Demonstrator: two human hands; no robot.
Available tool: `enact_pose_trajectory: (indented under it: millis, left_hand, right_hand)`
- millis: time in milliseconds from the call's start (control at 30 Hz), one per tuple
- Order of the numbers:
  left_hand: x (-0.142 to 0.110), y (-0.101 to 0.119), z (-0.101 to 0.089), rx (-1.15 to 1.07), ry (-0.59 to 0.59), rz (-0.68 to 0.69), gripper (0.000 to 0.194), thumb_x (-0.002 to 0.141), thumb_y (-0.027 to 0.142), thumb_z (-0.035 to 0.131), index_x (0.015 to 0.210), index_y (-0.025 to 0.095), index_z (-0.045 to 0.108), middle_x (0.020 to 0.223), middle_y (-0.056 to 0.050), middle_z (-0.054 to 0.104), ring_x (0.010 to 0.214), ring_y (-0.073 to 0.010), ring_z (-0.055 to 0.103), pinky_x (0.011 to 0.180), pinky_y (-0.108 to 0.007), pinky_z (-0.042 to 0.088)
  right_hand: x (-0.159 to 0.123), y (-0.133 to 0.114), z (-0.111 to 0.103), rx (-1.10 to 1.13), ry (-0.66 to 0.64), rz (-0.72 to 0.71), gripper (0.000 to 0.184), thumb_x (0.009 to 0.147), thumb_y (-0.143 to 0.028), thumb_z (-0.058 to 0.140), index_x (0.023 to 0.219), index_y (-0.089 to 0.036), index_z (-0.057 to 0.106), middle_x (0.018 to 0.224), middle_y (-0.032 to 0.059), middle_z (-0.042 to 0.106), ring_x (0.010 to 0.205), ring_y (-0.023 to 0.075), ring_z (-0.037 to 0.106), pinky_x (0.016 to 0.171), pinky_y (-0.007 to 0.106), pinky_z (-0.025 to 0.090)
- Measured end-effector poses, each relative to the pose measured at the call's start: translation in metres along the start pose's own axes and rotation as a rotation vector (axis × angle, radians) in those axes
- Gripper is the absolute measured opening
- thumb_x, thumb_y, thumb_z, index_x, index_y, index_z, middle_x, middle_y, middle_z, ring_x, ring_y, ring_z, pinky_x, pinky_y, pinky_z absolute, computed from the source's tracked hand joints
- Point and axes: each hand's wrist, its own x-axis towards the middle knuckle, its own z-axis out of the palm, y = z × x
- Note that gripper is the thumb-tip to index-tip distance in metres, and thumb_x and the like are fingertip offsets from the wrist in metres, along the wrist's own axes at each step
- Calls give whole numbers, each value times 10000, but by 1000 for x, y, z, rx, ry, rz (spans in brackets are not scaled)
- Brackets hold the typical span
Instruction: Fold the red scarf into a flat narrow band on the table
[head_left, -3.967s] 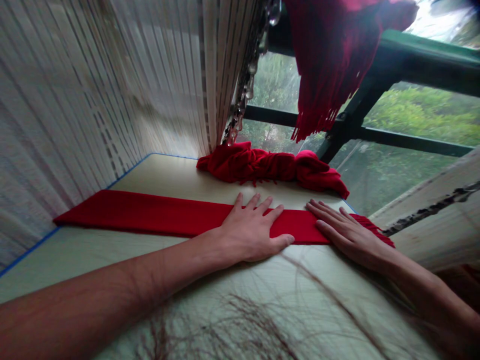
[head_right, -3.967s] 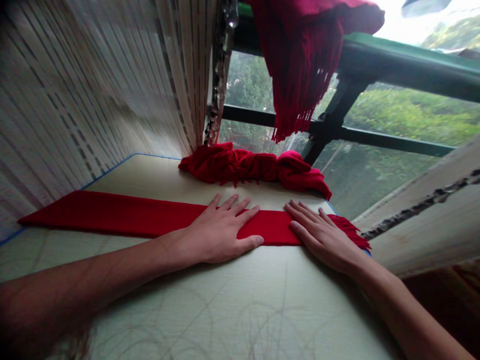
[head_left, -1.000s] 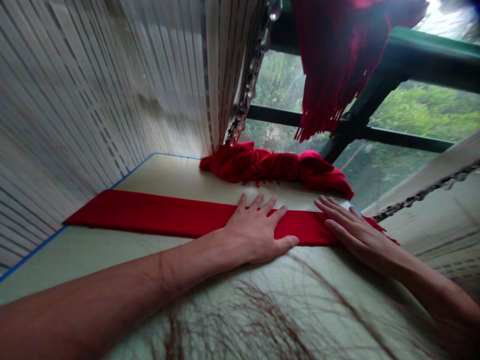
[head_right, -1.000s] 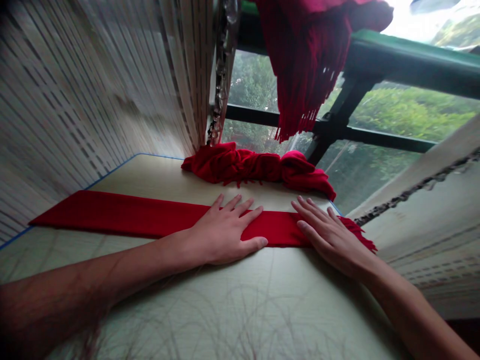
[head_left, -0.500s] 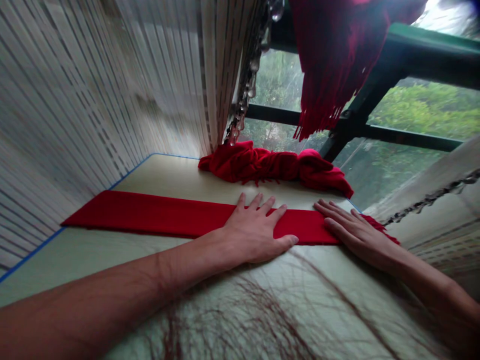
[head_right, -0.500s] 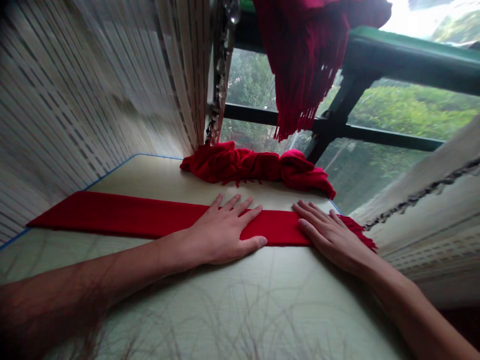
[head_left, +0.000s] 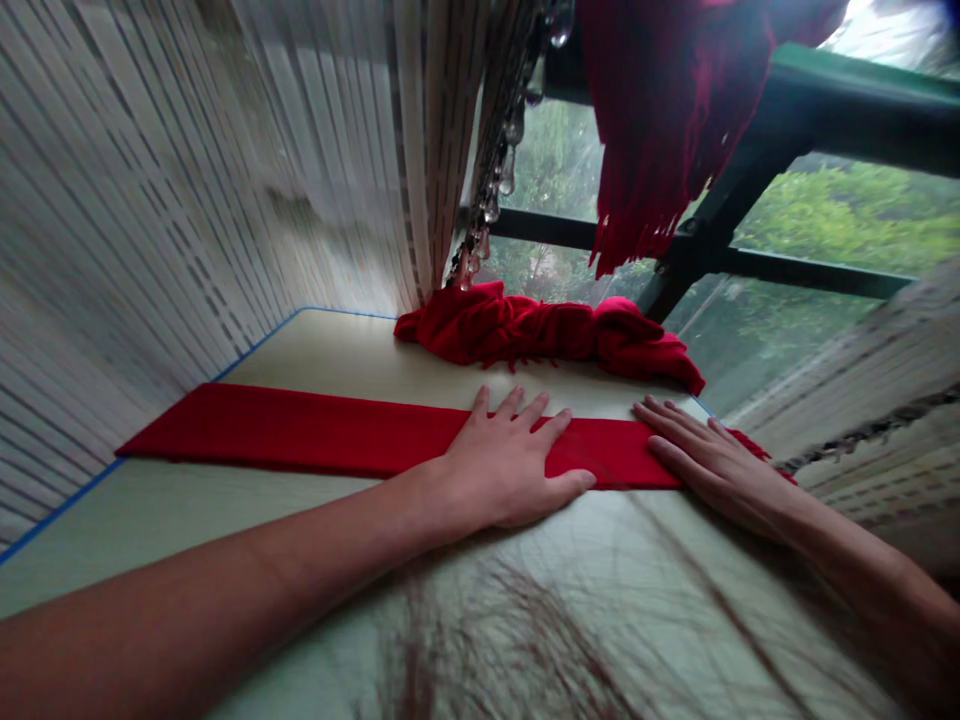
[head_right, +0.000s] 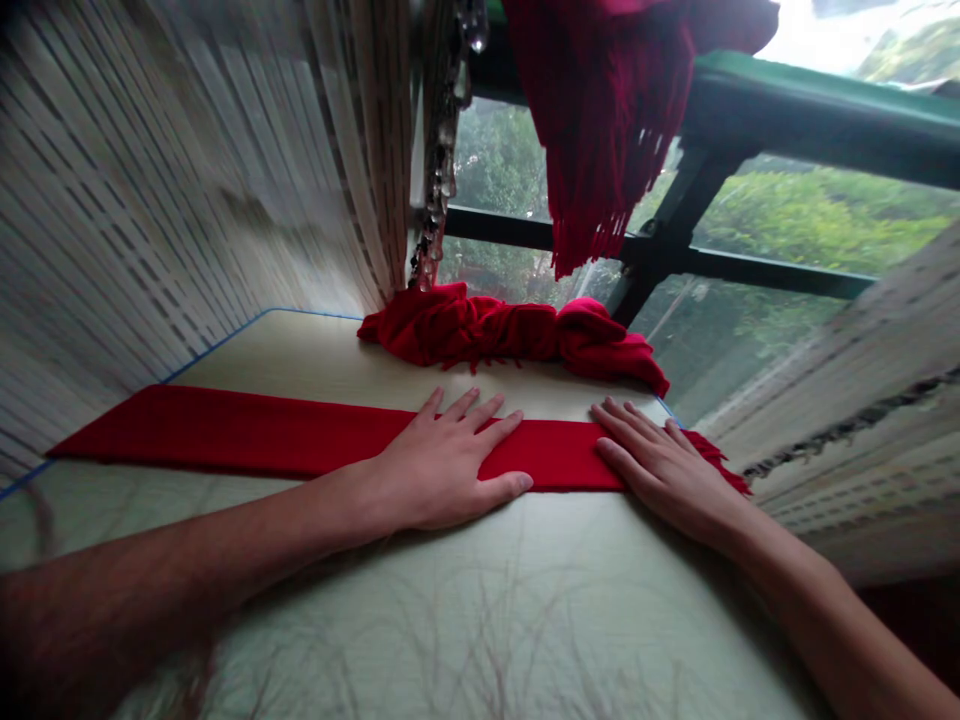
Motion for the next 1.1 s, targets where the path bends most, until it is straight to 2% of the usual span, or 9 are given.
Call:
enact_pose_trajectory:
  millis: [133,233,333,533,633,733,833,967,1100]
  left_hand:
    - [0,-2,2,-5,15,5,851,968,794,267,1623,259,356,1703,-104,297,1585,-363,194,1263,-645,87]
    - [0,-1,1,7,2,4,850,967,794,260,1626,264,347,1707,-100,289,1586,-360,190,1262,-643,85]
    - [1,0,0,7,-9,-3,849,967,792,273,1631,266,334,1711,-98,275,1587,-362,186,1260,-647,87]
    - [0,0,1,7,0,-1,831,973,773,279,1626,262,343,1707,-94,291,1588,-360,182,1259,-647,80]
    - [0,1,-1,3,-26,-13,823,975,767,284,1630,271,330,1715,-85,267,1594,-353,164,1261,-644,77]
    - [0,2,-3,-1,-45,-17,818,979,757,283,1637,273,315,1721,-85,247,1597,-350,152,1262,-644,71]
    - [1,2,-4,-2,-44,-13,828,976,760,283,1639,265,313,1720,-95,246,1594,-356,159,1263,-643,65]
    - [1,1,-2,-10,-34,-7,840,972,770,278,1637,258,319,1717,-102,255,1593,-360,164,1261,-650,71]
    - [2,1,-1,-2,-27,-3,840,976,768,282,1639,253,315,1715,-106,259,1592,-359,169,1260,-657,73]
  right_hand:
    - [-1,9,-1,-4,40,55,650,1056,-619,227,1612,-316,375,1687,57,340,1559,364,249,1236,697,173]
    - [-1,-5,-2,26,53,-25,617,1062,-599,231,1632,-373,305,1704,-1,299,1576,318,209,1260,660,145]
    - [-1,-16,-2,41,-8,-77,610,1059,-605,245,1633,-404,286,1706,-35,285,1586,291,172,1276,637,124]
    - [-2,0,-5,25,-6,75,705,1033,-663,190,1618,-309,362,1700,23,311,1584,313,207,1267,668,103]
    - [-2,-5,-6,46,37,12,666,1048,-635,201,1628,-335,330,1712,0,273,1592,288,175,1281,639,77]
    - [-1,-14,-4,52,8,-57,640,1052,-627,229,1632,-367,310,1712,-28,266,1594,279,158,1289,622,89]
    - [0,-7,-2,31,-22,-1,655,1045,-643,224,1625,-359,332,1702,-18,300,1588,296,185,1281,635,126]
    - [-2,7,-1,20,7,79,672,1045,-642,197,1627,-335,333,1706,10,294,1582,310,206,1267,665,108]
    - [-2,-4,-1,34,40,-14,653,1055,-622,207,1641,-346,289,1719,-12,257,1594,283,165,1282,625,89]
